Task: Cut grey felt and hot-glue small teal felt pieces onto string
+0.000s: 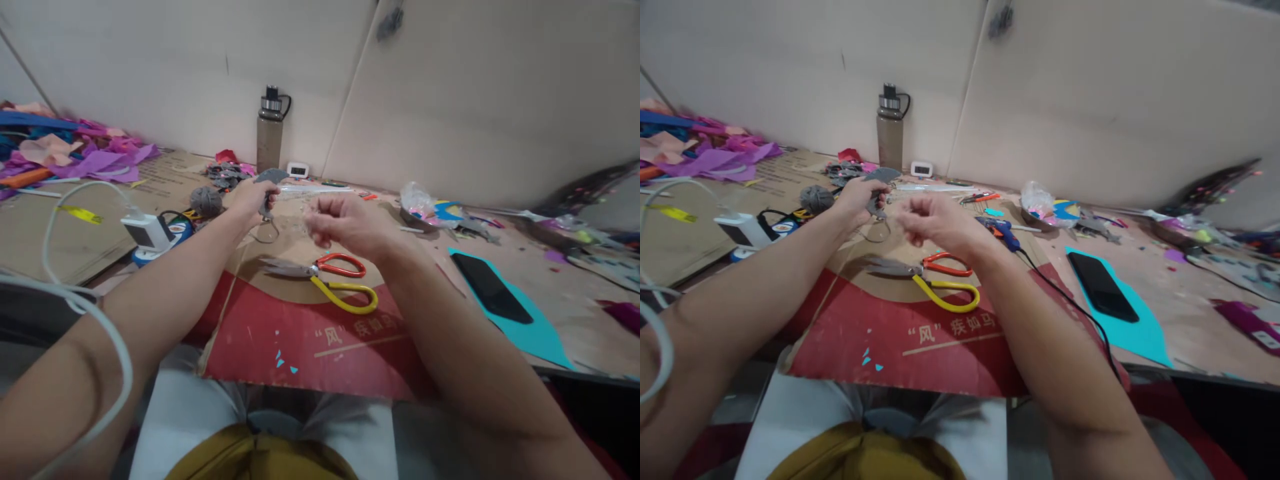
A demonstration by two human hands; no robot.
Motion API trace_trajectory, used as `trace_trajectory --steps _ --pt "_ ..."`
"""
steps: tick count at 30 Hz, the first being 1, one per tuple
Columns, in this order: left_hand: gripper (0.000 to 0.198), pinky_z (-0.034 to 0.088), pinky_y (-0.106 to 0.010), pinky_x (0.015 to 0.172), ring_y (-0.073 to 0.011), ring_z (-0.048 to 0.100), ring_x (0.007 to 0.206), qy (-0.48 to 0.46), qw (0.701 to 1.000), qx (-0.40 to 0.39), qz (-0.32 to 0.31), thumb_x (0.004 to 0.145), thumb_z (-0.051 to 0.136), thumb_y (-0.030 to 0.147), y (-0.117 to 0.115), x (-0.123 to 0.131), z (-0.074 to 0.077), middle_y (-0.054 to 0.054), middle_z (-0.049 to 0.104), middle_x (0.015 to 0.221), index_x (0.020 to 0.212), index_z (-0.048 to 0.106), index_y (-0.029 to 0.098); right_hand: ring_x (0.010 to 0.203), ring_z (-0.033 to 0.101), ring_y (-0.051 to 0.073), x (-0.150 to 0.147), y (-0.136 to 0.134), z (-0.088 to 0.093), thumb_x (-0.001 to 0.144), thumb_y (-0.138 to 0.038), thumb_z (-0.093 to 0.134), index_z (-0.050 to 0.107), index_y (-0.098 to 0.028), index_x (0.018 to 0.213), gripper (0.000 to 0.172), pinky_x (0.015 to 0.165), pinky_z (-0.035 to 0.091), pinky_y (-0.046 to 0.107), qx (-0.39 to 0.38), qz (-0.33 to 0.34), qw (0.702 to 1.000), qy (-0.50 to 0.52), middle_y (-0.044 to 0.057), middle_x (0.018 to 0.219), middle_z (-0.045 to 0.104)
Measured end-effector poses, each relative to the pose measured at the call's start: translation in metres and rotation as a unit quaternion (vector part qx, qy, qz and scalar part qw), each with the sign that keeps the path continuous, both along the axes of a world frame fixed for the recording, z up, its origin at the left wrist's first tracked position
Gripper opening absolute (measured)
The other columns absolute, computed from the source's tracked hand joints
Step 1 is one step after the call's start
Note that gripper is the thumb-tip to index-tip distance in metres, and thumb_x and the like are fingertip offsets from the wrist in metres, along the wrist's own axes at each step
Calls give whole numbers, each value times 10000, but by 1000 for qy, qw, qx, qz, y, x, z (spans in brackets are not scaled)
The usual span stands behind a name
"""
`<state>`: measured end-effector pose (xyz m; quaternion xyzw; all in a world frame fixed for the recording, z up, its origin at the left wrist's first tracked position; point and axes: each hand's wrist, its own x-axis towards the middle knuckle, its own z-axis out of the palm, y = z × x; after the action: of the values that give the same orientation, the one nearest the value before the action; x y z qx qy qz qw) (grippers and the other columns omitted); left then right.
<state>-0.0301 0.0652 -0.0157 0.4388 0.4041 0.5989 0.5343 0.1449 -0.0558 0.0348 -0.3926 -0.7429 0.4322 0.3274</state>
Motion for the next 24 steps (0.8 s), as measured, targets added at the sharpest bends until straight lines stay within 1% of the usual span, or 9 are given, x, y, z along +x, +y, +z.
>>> trace_trajectory --steps 2,5,7,9,12,15,18,21,24 --pt "116 314 -188 399 -62 448 425 4 1000 5 -3 604 597 67 -1 1 1 -2 554 547 597 516 149 558 505 60 -6 -33 7 848 -308 581 605 -164 812 150 555 423 171 -29 93 995 -4 -33 633 563" --pt "118 309 -199 398 -68 449 428 8 1000 8 -3 606 603 76 -2 1 2 -4 556 546 598 515 153 642 561 71 -11 -71 7 858 -296 576 662 -167 883 156 613 451 181 -66 221 972 -52 -8 760 633" --pt "122 311 -199 398 -68 451 428 7 1000 4 -5 606 608 80 -1 1 2 -2 553 540 601 511 155 736 597 83 -12 -87 6 888 -247 530 684 -174 950 181 686 464 191 -64 286 952 -94 14 856 656" --pt "125 316 -189 396 -63 452 430 6 1000 2 -7 606 611 82 0 1 2 3 550 536 611 509 155 891 606 104 -12 -100 8 889 -169 511 686 -185 1020 219 794 454 206 -35 334 933 -134 41 971 657" --pt "128 328 -175 392 -59 449 432 12 1000 4 -5 609 619 92 1 1 2 8 543 525 626 507 154 1058 553 128 -12 -111 12 847 -105 559 658 -217 1106 300 893 419 227 9 346 921 -177 62 1113 619" --pt "136 339 -176 394 -61 448 431 18 1000 4 -6 609 624 99 1 1 2 10 541 521 622 502 158 966 570 122 -12 -113 12 829 -133 599 664 -207 1055 247 842 431 212 13 320 929 -184 43 1013 634" --pt "142 327 -172 393 -58 444 425 11 1000 6 -12 599 619 83 1 1 2 15 531 517 615 501 160 843 575 103 -14 -110 8 830 -88 565 692 -182 914 179 777 431 190 17 331 924 -191 20 877 624" --pt "140 320 -168 392 -55 437 422 4 1000 8 -14 596 607 66 1 0 3 18 514 503 607 504 160 827 562 100 -16 -110 6 807 -15 510 708 -193 910 286 744 422 183 37 341 910 -233 25 897 602" --pt "125 321 -173 386 -62 438 422 3 1000 9 -16 601 597 65 1 -1 4 10 511 494 593 511 156 859 554 108 -18 -114 8 793 -13 490 705 -206 962 334 743 424 191 47 328 908 -257 36 973 589"
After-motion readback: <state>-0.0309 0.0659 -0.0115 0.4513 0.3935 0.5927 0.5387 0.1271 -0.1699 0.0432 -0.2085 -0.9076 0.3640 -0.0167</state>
